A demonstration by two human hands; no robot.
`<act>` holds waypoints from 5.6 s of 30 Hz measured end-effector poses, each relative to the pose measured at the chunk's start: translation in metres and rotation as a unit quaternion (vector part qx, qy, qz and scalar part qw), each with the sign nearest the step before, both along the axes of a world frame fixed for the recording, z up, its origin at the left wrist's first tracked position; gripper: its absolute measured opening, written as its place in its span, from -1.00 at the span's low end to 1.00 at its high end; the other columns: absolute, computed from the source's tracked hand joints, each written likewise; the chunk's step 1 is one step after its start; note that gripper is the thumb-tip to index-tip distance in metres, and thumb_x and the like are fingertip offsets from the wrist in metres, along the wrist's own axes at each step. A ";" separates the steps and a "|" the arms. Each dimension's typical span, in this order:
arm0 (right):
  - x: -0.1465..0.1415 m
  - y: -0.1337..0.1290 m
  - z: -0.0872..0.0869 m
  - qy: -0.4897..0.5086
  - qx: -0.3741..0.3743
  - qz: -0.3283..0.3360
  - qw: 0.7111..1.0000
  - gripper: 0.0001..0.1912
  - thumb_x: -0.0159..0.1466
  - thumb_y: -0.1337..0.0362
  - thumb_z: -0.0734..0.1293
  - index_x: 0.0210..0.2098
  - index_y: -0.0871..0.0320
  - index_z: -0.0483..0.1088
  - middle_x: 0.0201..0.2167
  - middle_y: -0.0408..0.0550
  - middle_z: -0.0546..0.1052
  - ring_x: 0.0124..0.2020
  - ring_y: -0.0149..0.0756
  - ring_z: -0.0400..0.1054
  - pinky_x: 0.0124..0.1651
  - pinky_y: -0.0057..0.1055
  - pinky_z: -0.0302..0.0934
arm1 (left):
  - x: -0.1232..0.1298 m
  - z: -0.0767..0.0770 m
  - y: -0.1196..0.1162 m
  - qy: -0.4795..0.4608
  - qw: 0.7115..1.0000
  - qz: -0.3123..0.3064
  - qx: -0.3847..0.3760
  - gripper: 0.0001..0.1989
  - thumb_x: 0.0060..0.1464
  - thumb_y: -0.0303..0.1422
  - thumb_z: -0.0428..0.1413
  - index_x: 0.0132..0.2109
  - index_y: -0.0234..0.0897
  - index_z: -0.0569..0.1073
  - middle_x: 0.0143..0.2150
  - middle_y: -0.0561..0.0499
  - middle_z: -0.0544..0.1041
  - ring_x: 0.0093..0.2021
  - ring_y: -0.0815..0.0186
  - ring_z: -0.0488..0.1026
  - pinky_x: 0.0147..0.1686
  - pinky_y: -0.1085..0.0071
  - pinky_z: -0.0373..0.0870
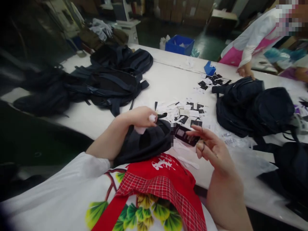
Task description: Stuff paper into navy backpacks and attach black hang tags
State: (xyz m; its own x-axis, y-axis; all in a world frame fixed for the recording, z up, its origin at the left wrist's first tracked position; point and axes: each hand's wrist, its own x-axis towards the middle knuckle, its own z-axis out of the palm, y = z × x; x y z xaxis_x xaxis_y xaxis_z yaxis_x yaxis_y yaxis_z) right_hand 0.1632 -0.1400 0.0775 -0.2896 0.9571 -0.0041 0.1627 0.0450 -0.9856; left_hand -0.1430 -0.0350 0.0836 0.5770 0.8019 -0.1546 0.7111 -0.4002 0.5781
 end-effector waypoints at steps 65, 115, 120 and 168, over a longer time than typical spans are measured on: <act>-0.088 0.003 -0.032 -0.448 0.385 0.035 0.806 -0.37 0.26 0.45 0.21 0.31 0.03 0.15 0.22 -0.04 0.38 0.17 -0.06 0.28 0.28 -0.01 0.10 | 0.001 -0.066 -0.015 -0.517 0.635 -0.057 -0.571 -0.79 -0.15 -0.32 0.24 -0.49 -0.35 0.38 -0.70 0.10 0.24 -0.67 0.35 0.28 -0.66 0.46 0.25; -0.020 0.007 -0.045 -0.195 -0.161 0.269 0.929 -0.63 0.24 -0.01 0.31 -0.17 0.14 0.52 -0.29 -0.09 0.61 -0.32 -0.25 0.47 -0.26 -0.43 0.37 | 0.010 -0.085 -0.044 -0.563 0.607 0.021 -0.560 -0.76 -0.21 -0.32 0.28 -0.40 -0.44 0.51 -0.26 -0.10 0.42 -0.49 0.46 0.35 -0.51 0.49 0.33; -0.016 -0.008 -0.031 -0.202 -0.198 0.200 0.938 -0.60 0.32 -0.03 0.22 -0.19 0.15 0.50 -0.36 -0.06 0.57 -0.39 -0.25 0.45 -0.35 -0.40 0.36 | -0.008 -0.066 -0.037 -0.610 0.634 0.027 -0.476 -0.81 -0.17 -0.35 0.29 -0.40 -0.42 0.58 -0.29 -0.08 0.48 -0.49 0.42 0.42 -0.50 0.51 0.36; -0.065 0.006 -0.072 -0.207 0.058 -0.056 0.975 -0.66 0.32 0.02 0.20 -0.26 0.14 0.43 -0.29 0.06 0.56 -0.23 -0.16 0.44 -0.12 -0.22 0.33 | 0.022 0.035 -0.041 -0.419 0.889 0.105 0.155 -0.78 0.07 -0.25 0.19 -0.39 -0.34 0.56 -0.51 0.05 0.54 -0.52 0.42 0.39 -0.48 0.53 0.31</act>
